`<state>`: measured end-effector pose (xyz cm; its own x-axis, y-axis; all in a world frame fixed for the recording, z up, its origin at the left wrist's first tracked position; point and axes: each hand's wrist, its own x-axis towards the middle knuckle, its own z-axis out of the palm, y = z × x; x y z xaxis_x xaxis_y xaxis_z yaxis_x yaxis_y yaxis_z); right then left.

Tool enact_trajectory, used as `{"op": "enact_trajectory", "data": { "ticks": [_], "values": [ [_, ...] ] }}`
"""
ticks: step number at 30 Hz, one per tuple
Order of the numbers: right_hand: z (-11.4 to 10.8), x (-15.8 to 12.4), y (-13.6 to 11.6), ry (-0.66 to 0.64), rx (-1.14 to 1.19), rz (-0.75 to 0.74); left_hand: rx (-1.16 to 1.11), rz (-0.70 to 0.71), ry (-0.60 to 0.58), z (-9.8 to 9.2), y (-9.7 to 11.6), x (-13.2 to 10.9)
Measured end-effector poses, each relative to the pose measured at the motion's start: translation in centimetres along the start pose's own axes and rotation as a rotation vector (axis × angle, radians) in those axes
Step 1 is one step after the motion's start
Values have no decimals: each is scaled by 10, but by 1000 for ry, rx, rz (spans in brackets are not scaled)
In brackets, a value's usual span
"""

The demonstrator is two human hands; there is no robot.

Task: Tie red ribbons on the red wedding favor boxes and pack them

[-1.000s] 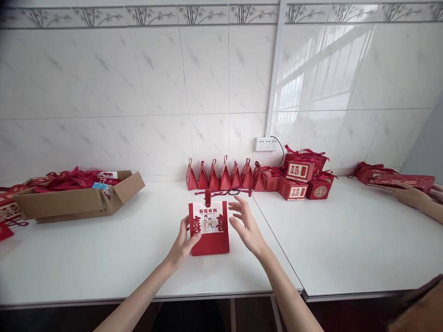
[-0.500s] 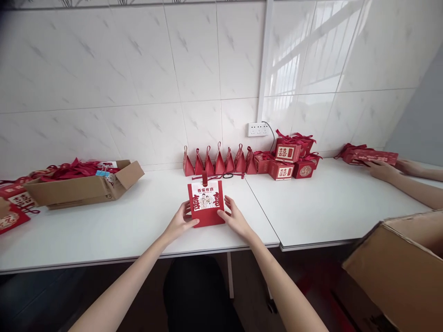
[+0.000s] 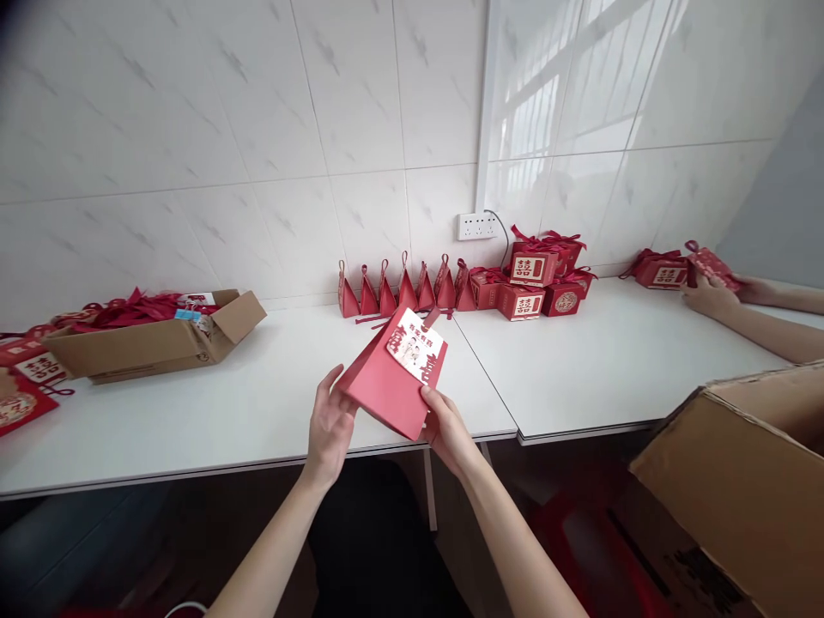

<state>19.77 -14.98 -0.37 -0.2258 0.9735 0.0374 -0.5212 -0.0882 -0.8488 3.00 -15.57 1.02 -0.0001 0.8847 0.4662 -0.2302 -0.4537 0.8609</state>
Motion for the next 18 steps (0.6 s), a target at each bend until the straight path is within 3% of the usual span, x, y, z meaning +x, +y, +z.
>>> {"op": "enact_trajectory", "data": {
  "ticks": [6, 8, 14, 18],
  "values": [
    [15, -12, 13, 33, 176, 46, 146, -19, 35, 44, 15, -25],
    [18, -14, 16, 19, 161, 39, 252, 44, 72, 52, 15, -30],
    [26, -20, 6, 32, 95, -72, 808, 666, 139, 50, 4, -35],
    [18, -30, -15, 48, 18, -128, 1017, 876, 58, 39, 1, -36]
  ]
}}
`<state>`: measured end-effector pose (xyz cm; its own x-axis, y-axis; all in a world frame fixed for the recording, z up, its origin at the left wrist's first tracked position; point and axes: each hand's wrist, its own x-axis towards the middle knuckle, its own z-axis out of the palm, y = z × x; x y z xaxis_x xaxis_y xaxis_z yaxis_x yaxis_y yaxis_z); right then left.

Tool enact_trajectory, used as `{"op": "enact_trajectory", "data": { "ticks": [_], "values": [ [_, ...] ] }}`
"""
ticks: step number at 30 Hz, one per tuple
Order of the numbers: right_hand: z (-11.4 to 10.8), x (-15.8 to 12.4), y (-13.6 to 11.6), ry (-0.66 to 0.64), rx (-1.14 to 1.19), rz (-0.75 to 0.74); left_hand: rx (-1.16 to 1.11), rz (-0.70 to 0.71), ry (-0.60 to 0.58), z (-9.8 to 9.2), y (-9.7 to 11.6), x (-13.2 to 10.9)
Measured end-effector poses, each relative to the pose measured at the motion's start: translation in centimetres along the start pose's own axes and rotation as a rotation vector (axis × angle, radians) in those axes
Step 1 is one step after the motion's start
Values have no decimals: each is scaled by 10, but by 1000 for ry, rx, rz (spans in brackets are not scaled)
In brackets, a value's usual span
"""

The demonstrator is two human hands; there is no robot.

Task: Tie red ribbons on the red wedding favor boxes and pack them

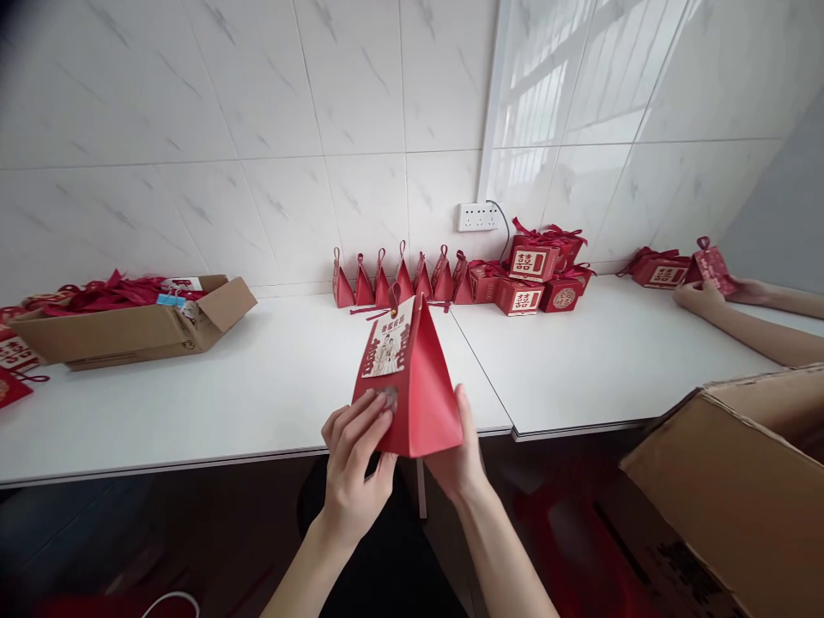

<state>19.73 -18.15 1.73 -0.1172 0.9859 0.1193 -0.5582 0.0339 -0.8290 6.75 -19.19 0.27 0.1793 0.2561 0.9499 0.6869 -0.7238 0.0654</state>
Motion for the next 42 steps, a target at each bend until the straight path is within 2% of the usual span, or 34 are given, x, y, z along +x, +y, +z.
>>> {"op": "enact_trajectory", "data": {
  "ticks": [4, 7, 9, 11, 12, 15, 16, 17, 19, 21, 24, 34, 39, 42],
  "values": [
    [-15, -10, -15, -72, -169, -6, 108, 131, -29, -7, -4, 1],
    [-20, -15, -14, 45, -169, -25, 17, 168, -150, -12, -3, 5],
    [-21, -16, -10, 161, -109, -39, -166, 77, -250, -16, -1, 7],
    [-21, -17, -5, 240, -48, -49, -443, -98, -310, -21, 1, 8],
    [-21, -18, -4, 265, -29, -48, -591, -209, -280, -22, 1, 9],
    [-21, -22, -1, 300, -3, -40, -875, -644, 26, -23, 0, 15],
    [-21, -22, 0, 306, 4, -39, -923, -806, 110, -23, -2, 19],
    [-20, -23, 0, 313, 9, -37, -973, -960, 136, -22, -3, 22],
    [-18, -22, -1, 335, 14, -43, -1131, -1199, 27, -21, -3, 29],
    [-15, -21, -2, 354, 14, -57, -1300, -1306, -132, -21, -1, 36],
    [-10, -18, -5, 322, 19, -74, -1373, -1292, -214, -24, 5, 42],
    [2, -39, -14, 74, -124, -270, -1266, -1173, -185, -34, 8, 50],
    [0, -52, -14, 71, -107, -219, -1273, -1178, -176, -35, 10, 49],
    [-3, -51, -18, 54, -77, -164, -1250, -1234, -179, -36, 8, 50]
  ]
}}
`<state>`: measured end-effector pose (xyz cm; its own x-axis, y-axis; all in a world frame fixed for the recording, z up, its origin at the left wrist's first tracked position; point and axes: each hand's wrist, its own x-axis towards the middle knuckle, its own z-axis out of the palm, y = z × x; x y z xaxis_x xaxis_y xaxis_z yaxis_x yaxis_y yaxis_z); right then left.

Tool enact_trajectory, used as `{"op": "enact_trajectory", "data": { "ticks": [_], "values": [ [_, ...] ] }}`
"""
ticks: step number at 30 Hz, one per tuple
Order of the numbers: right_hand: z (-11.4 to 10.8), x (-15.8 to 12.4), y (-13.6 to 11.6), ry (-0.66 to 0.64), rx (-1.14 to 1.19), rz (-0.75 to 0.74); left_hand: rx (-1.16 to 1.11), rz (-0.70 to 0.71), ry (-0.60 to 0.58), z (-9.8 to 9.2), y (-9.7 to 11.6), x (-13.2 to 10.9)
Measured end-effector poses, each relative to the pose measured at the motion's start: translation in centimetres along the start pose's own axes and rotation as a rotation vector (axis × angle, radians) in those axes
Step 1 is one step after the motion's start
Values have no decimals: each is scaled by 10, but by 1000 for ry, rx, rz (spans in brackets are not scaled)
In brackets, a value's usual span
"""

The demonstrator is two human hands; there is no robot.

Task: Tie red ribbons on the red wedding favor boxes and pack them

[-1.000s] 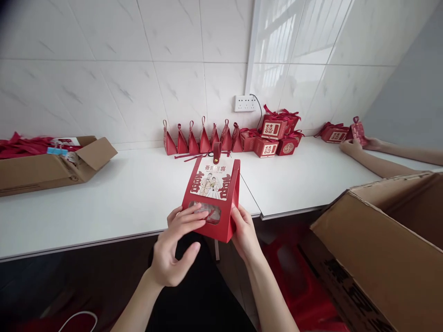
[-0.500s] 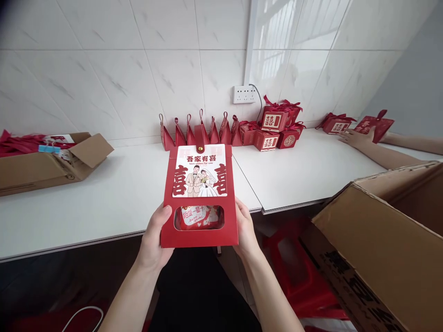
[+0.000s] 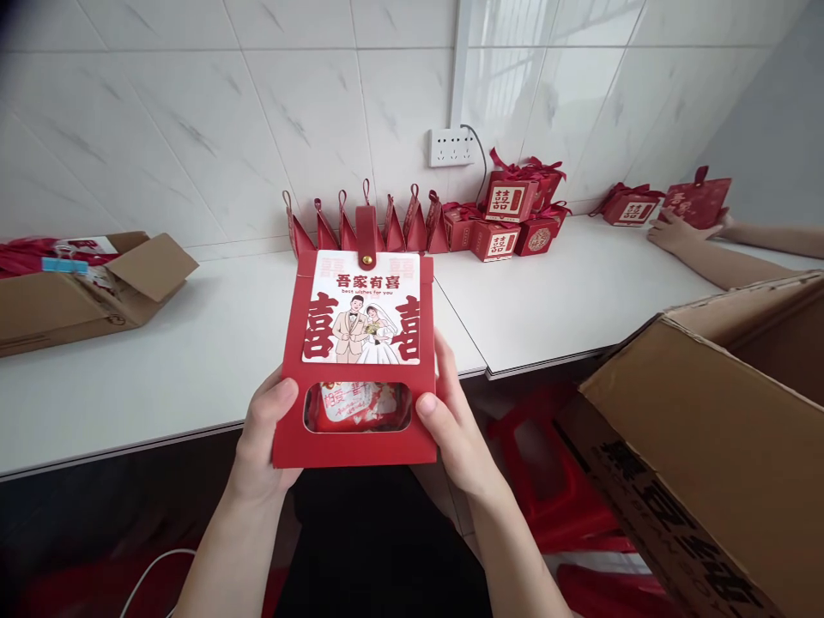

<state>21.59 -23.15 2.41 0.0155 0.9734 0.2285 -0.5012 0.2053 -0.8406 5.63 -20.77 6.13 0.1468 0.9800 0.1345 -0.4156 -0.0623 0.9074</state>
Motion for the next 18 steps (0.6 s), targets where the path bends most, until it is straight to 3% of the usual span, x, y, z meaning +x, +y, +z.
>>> {"op": "enact_trajectory", "data": {
  "ticks": [3, 6, 8, 10, 14, 18],
  "values": [
    [3, 7, 6, 38, 118, 133, -46, 11, 163, -2, 0, 5],
    [21, 10, 22, 241, 417, 233, -109, 123, 285, -1, -5, 9],
    [37, 8, 34, 320, 580, 210, -61, 174, 275, 1, -12, 8],
    [52, 4, 42, 297, 644, 143, 84, 179, 238, 4, -19, 6],
    [70, -2, 44, 264, 614, 37, 352, 177, 187, 9, -22, -1],
    [79, -6, 40, 227, 489, -10, 362, 273, 92, 15, -12, -6]
  ]
}}
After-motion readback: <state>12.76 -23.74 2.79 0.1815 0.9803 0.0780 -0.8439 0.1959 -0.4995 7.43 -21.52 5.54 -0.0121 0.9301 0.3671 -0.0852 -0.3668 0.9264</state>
